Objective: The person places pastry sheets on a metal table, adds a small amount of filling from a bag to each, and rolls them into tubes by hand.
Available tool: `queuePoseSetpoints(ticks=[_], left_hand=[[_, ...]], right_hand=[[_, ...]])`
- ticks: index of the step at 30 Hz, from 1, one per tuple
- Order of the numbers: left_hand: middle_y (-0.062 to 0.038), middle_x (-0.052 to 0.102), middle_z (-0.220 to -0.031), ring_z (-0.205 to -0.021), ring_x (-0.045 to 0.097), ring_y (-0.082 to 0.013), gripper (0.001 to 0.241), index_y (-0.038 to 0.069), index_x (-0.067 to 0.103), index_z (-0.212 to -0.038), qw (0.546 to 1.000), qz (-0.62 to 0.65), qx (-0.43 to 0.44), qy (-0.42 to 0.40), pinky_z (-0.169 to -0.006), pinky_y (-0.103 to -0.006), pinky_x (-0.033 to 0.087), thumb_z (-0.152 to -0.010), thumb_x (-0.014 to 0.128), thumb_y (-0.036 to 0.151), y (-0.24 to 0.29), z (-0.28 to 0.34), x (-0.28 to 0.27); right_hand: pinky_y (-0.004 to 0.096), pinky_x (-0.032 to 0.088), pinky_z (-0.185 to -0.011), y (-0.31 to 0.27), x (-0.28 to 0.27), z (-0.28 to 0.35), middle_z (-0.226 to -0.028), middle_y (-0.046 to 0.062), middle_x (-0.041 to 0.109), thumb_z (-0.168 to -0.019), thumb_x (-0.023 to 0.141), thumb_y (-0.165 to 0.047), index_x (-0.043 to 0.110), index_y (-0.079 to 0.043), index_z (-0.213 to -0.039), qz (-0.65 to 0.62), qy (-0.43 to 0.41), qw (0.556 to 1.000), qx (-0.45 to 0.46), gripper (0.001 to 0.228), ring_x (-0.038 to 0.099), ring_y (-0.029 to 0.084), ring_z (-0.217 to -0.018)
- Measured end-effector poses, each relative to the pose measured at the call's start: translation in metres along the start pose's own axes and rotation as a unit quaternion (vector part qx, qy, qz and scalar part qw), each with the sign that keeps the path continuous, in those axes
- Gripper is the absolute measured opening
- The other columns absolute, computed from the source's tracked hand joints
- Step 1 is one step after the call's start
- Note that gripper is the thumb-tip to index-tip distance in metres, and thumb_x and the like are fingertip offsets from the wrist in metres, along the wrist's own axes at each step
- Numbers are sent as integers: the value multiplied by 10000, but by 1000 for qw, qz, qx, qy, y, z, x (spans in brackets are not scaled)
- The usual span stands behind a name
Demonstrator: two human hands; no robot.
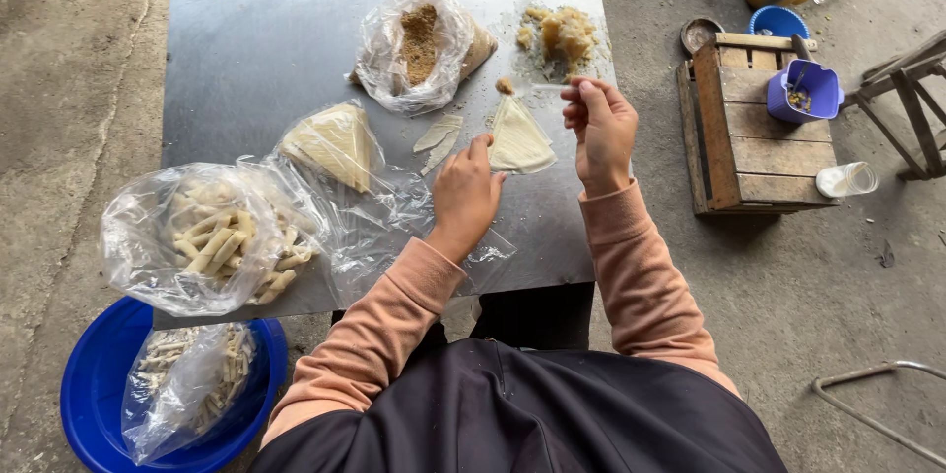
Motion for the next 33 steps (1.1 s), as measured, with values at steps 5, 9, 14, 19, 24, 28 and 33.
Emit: queuePoseSetpoints(ticks=[5,9,14,19,24,28,33], left_hand=[[-89,732,-1053,-1015,666,-295,519,120,544,-1314,999,-40,-14,-2,-874,-456,480,-847,769,159,-1,-6,14],[-75,735,-996,-977,688,-288,480,104,553,-1288,1000,-10,-2,22,-847,-467,482,-844,736,115,-3,-6,19],[-66,723,-845,-820,722,-268,401,66,581,-1273,990,134,-41,12,-750,-412,548,-884,678,57,-9,-9,17],[-64,701,-794,-738,717,-236,397,30,591,-1249,981,192,-35,19,-711,-377,562,-868,700,50,-7,-14,13],[-74,695,-869,-782,710,-233,387,30,585,-1261,986,166,-8,22,-712,-366,557,-888,690,42,1,-15,11],[-101,697,-963,-849,706,-247,370,37,593,-1251,984,166,51,42,-748,-379,556,-895,691,23,8,-15,8],[-111,709,-978,-871,713,-269,336,39,595,-1245,983,176,41,27,-760,-396,558,-918,673,53,8,-18,10]], right_hand=[[236,504,-638,8,-41,26,-952,100,740,-1046,599,-83,704,13,-1103,63,-14,998,13,153,634,97,-726],[229,502,-657,15,-48,38,-963,81,739,-1048,600,-93,698,4,-1108,117,-29,993,13,151,618,80,-741],[224,502,-697,14,-42,44,-994,61,735,-1052,616,-86,700,-7,-1131,145,-65,987,-10,139,608,73,-784],[223,512,-752,8,-41,50,-1023,37,731,-1056,621,-56,711,-33,-1145,209,-95,971,-59,128,605,70,-836],[226,525,-771,-3,-51,54,-1028,29,737,-1055,621,-49,714,-46,-1140,226,-86,967,-79,126,623,70,-853],[225,522,-781,-14,-53,56,-1030,26,733,-1063,626,-54,717,-55,-1139,245,-82,962,-91,119,625,70,-864],[228,521,-749,-24,-46,54,-1011,50,736,-1061,628,-97,709,-15,-1140,213,-46,972,-83,140,626,76,-832]])
Point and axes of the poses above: each hand's wrist, its own z-axis away from the middle knuckle, its own x-axis out of the palm, y = z × x, the point moved 4 cm from there along -z, towards the middle knuckle
